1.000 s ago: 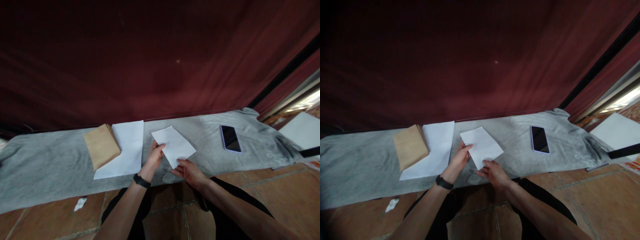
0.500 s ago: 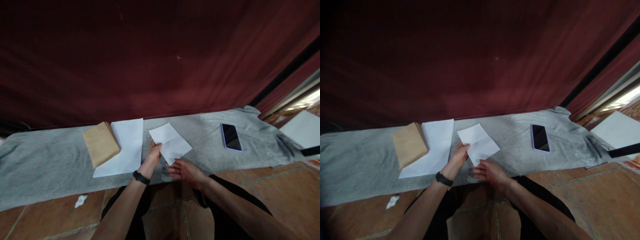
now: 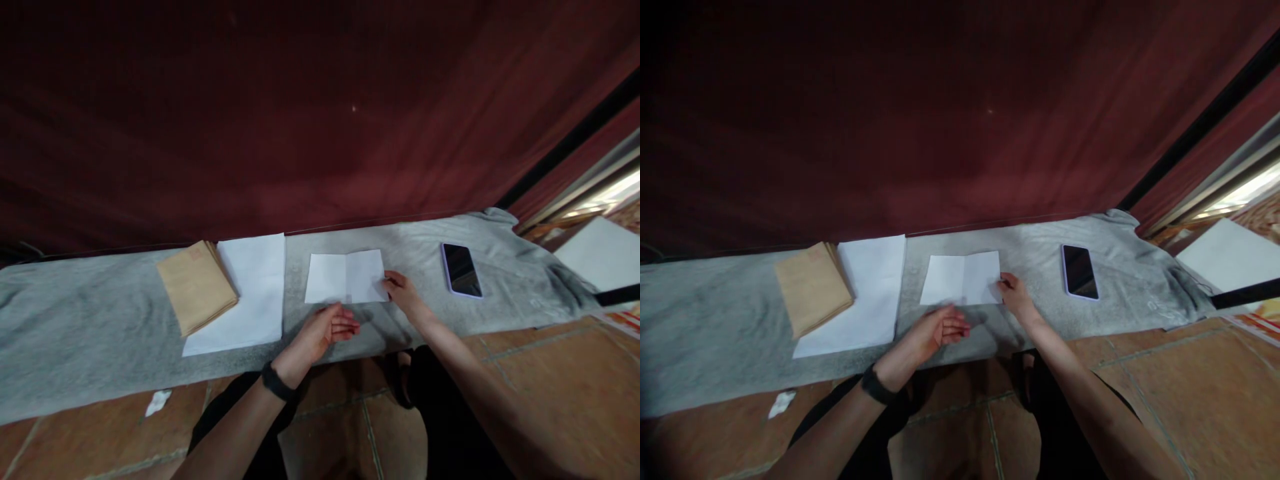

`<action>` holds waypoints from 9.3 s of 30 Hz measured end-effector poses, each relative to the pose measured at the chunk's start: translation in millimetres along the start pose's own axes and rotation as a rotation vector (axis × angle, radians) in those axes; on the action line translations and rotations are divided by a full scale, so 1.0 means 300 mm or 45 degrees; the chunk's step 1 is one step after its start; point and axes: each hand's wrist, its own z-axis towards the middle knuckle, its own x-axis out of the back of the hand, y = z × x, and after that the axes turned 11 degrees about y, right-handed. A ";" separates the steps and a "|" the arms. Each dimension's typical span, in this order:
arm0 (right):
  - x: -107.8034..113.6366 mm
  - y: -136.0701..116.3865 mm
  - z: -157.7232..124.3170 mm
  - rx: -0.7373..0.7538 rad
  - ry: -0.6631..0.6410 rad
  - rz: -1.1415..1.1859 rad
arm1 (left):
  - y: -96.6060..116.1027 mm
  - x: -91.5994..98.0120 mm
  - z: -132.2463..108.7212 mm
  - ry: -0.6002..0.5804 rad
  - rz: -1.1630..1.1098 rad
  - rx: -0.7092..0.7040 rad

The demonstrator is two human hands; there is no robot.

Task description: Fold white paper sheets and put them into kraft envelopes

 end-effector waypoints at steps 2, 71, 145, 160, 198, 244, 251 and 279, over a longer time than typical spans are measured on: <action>0.007 0.009 0.021 0.087 -0.046 -0.241 | -0.001 -0.009 -0.003 -0.026 0.219 -0.190; -0.167 0.061 -0.050 0.867 0.008 -0.961 | 0.001 -0.054 0.129 0.668 1.911 -1.267; -0.167 0.061 -0.081 1.107 0.017 -1.173 | 0.046 -0.053 0.253 0.823 2.178 -1.184; -0.112 0.103 -0.054 1.027 0.068 -1.252 | 0.047 0.016 0.244 0.823 2.175 -1.181; -0.171 0.063 0.016 0.993 0.222 -1.263 | 0.091 0.038 0.224 0.743 2.207 -1.158; -0.017 0.161 -0.145 1.073 0.055 -1.170 | -0.041 0.060 0.055 0.691 2.075 -1.215; -0.019 0.136 -0.132 1.004 0.096 -1.141 | 0.058 0.125 0.094 0.623 1.365 -1.022; -0.145 -0.035 -0.205 0.994 -0.144 -0.933 | 0.196 0.055 0.065 0.295 -0.042 -0.576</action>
